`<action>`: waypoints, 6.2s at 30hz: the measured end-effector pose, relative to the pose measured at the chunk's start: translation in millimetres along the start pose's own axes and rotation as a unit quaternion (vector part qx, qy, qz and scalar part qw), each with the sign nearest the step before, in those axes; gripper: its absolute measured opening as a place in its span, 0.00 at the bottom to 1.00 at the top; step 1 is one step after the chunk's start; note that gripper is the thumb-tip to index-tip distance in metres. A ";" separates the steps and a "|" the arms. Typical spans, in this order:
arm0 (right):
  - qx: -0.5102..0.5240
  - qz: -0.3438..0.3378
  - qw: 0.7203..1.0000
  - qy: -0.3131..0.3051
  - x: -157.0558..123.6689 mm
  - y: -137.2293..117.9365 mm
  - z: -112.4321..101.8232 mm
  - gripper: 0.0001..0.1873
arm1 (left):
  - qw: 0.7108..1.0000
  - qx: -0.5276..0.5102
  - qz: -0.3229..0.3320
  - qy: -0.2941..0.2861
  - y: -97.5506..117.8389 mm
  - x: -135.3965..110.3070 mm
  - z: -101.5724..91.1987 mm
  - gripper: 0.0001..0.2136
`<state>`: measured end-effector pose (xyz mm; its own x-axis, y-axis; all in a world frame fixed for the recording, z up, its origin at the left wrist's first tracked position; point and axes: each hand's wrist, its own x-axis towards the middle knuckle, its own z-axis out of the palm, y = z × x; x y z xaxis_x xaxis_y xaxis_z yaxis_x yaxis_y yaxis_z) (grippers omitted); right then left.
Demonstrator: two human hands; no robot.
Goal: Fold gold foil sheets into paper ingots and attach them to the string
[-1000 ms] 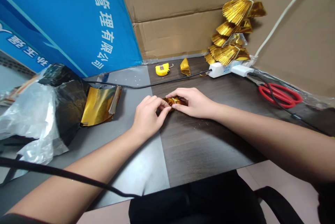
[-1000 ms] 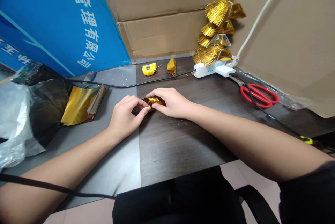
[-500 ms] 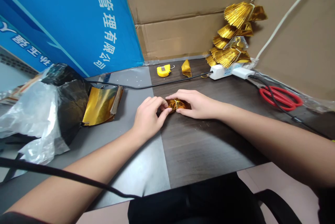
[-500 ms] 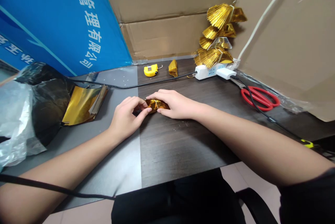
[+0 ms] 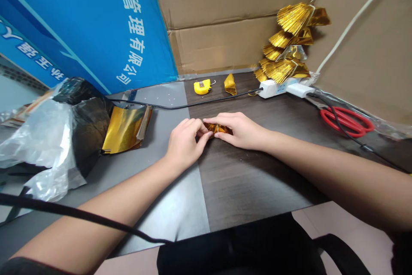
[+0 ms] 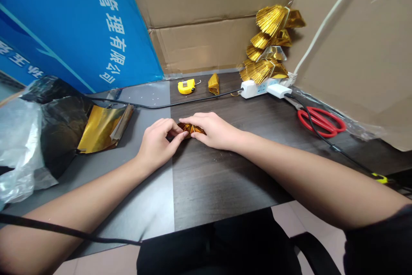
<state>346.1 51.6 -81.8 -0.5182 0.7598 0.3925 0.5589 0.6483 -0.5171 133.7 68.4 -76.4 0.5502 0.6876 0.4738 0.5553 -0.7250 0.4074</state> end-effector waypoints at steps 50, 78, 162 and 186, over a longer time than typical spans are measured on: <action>-0.107 0.067 0.988 -0.085 -5.3 3.8 1.4 0.33 | 0.978 0.096 -0.040 -0.181 3.1 -6.5 5.4 0.37; -0.127 0.076 0.977 -0.151 -3.8 -3.1 -5.9 0.17 | 0.961 0.189 -0.051 -0.195 9.4 -3.0 3.8 0.29; -0.004 -0.020 0.998 -0.058 11.2 7.3 7.7 0.06 | 0.955 0.170 -0.079 -0.229 12.8 0.4 1.2 0.20; -0.035 -0.001 0.996 -0.083 6.7 9.7 -10.1 0.08 | 0.990 0.005 -0.043 -0.131 7.2 4.4 -1.0 0.12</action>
<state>354.5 63.5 -76.5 -0.6153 0.7443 0.2596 0.5985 0.6555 -0.4605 139.5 66.2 -70.6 0.6429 0.7342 0.2180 0.6127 -0.6639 0.4288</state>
